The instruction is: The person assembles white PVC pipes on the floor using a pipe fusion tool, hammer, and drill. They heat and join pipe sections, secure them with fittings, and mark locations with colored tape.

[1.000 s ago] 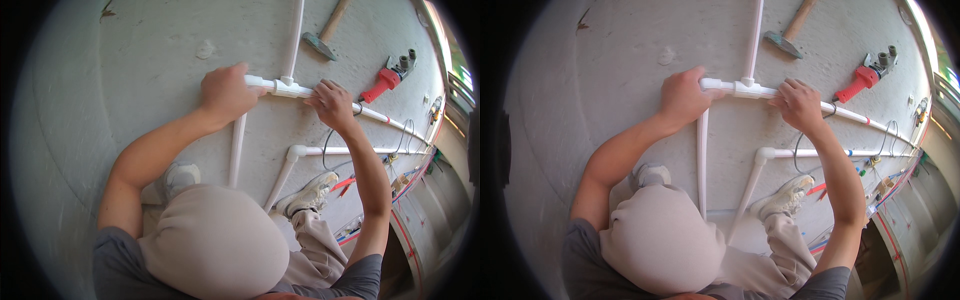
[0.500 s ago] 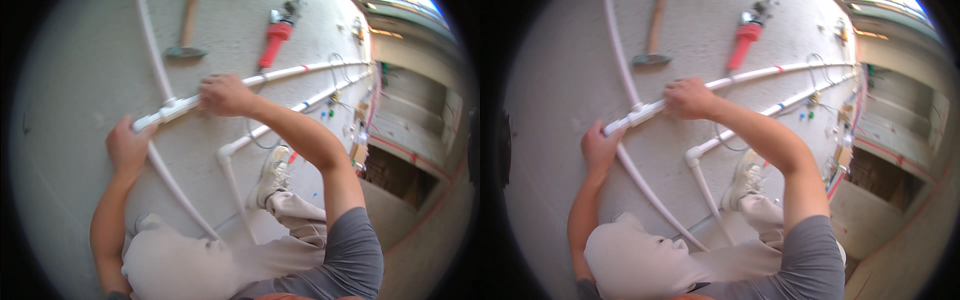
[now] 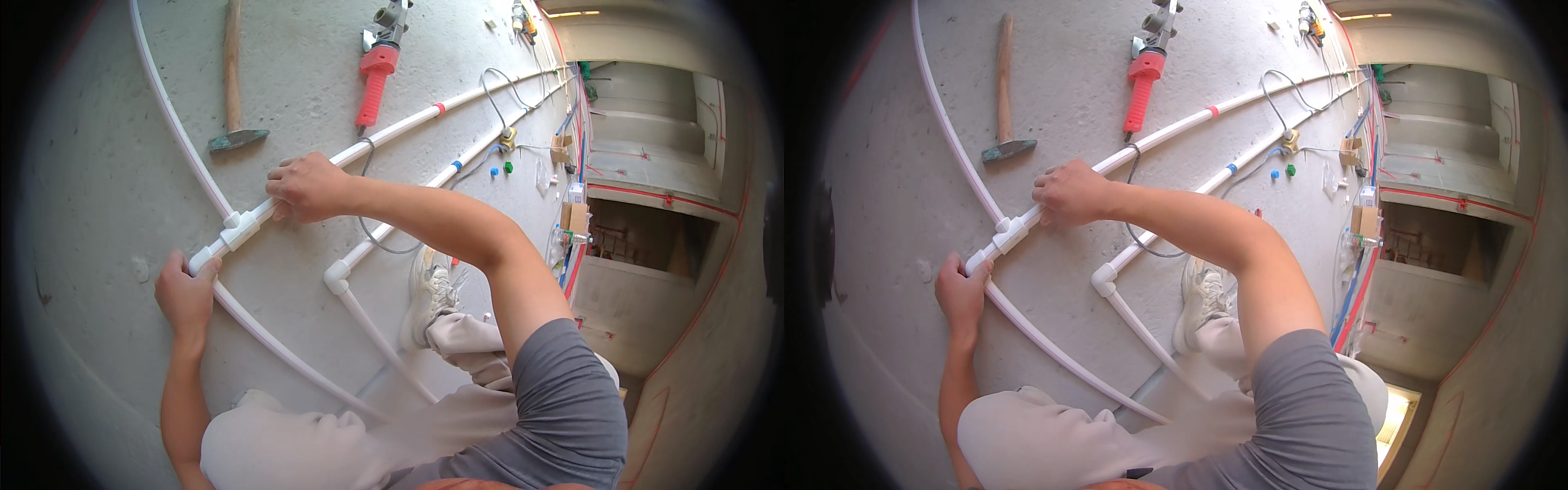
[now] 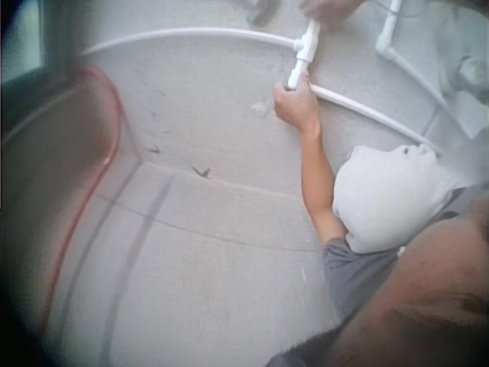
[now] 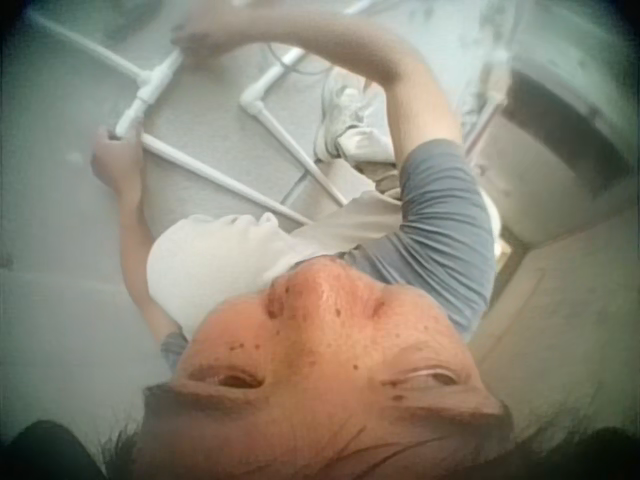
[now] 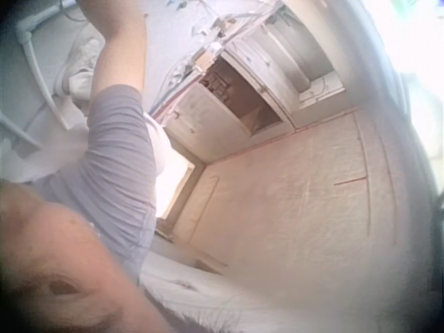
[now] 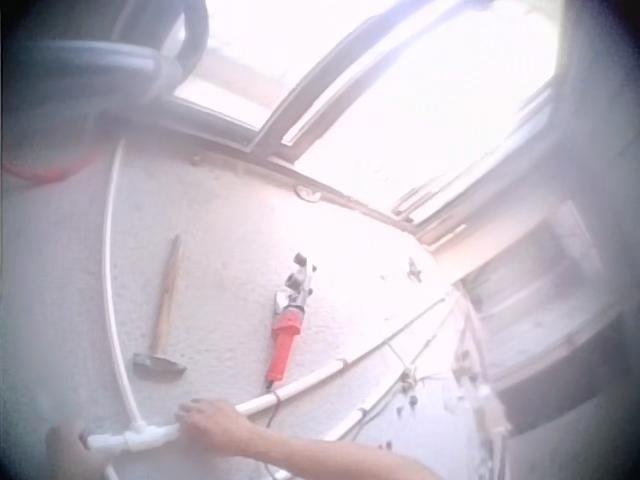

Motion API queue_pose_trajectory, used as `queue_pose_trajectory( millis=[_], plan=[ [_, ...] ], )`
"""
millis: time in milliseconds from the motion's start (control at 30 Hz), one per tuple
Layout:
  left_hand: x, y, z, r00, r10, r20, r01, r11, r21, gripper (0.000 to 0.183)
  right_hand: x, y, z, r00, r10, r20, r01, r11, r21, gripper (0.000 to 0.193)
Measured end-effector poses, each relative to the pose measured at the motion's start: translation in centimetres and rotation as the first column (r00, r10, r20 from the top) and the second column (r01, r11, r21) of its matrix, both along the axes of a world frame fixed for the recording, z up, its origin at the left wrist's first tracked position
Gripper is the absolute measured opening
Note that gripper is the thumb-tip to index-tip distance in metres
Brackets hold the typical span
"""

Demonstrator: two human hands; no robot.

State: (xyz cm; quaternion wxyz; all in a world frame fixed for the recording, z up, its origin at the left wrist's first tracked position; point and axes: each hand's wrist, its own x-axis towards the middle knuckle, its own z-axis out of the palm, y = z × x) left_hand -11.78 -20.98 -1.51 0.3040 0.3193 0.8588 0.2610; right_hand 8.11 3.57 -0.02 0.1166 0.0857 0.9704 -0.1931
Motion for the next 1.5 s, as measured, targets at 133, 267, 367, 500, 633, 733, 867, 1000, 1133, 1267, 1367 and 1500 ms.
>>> queue_pose_trajectory(
  millis=[133, 267, 367, 500, 633, 733, 867, 1000, 1133, 1267, 1367, 1500],
  plan=[
    [-0.1, 0.0, -0.1, 1.0, -0.012, -0.018, 0.012, 1.0, 0.003, 0.051, -0.2, -0.1, 0.2, 0.998, -0.012, 0.058, 0.013, 1.0, -0.003, 0.031],
    [-0.1, -0.1, -0.3, 1.0, -0.011, -0.008, 0.011, 1.0, 0.016, 0.052, 0.1, -0.1, -0.1, 1.0, -0.016, -0.01, 0.016, 1.0, -0.016, 0.03],
    [-0.3, 0.0, -0.2, 1.0, -0.022, -0.01, 0.022, 1.0, 0.005, 0.052, 0.2, -0.2, -0.3, 0.999, -0.024, 0.048, 0.022, 0.999, 0.039, 0.031],
    [-0.3, 0.0, 0.3, 1.0, -0.026, 0.005, 0.026, 0.996, -0.083, 0.049, 0.0, -0.4, 0.0, 0.997, -0.061, 0.046, 0.06, 0.998, 0.016, 0.027],
    [-0.3, 0.3, 0.8, 0.999, -0.004, 0.054, 0.009, 0.995, -0.099, 0.05, 0.0, -0.5, 0.3, 0.998, -0.063, 0.025, 0.063, 0.998, 0.0, 0.029],
    [-0.4, 0.5, 1.1, 0.997, 0.006, 0.081, 0.005, 0.991, -0.132, 0.05, -0.1, -0.5, 0.3, 0.998, -0.063, -0.007, 0.063, 0.998, 0.003, 0.03],
    [-0.5, 0.5, 1.2, 0.997, -0.014, 0.072, 0.025, 0.988, -0.151, 0.049, -0.2, -0.4, 0.3, 0.999, -0.05, 0.008, 0.05, 0.999, 0.002, 0.03],
    [-0.2, 0.3, 0.9, 0.999, 0.0, 0.053, 0.005, 0.995, -0.096, 0.052, -0.3, -0.4, 0.4, 0.996, -0.048, 0.069, 0.047, 0.999, 0.017, 0.023],
    [-0.1, 0.2, 0.7, 1.0, -0.004, 0.029, 0.006, 0.998, -0.055, 0.053, -0.3, -0.5, 0.5, 0.994, -0.054, 0.096, 0.051, 0.998, 0.027, 0.025],
    [-0.2, 0.2, 0.7, 0.998, -0.012, 0.065, 0.018, 0.995, -0.103, 0.05, -0.3, -0.6, 0.5, 0.996, -0.049, 0.079, 0.046, 0.998, 0.032, 0.026],
    [-0.1, 0.2, 0.7, 1.0, -0.006, 0.029, 0.007, 0.999, -0.044, 0.053, -0.3, -0.6, 0.4, 0.997, -0.049, 0.063, 0.047, 0.998, 0.031, 0.027],
    [0.1, 0.3, 0.8, 1.0, 0.006, 0.026, -0.005, 0.999, -0.046, 0.053, -0.2, -0.6, 0.4, 0.997, -0.049, 0.057, 0.047, 0.998, 0.028, 0.027]
  ],
)
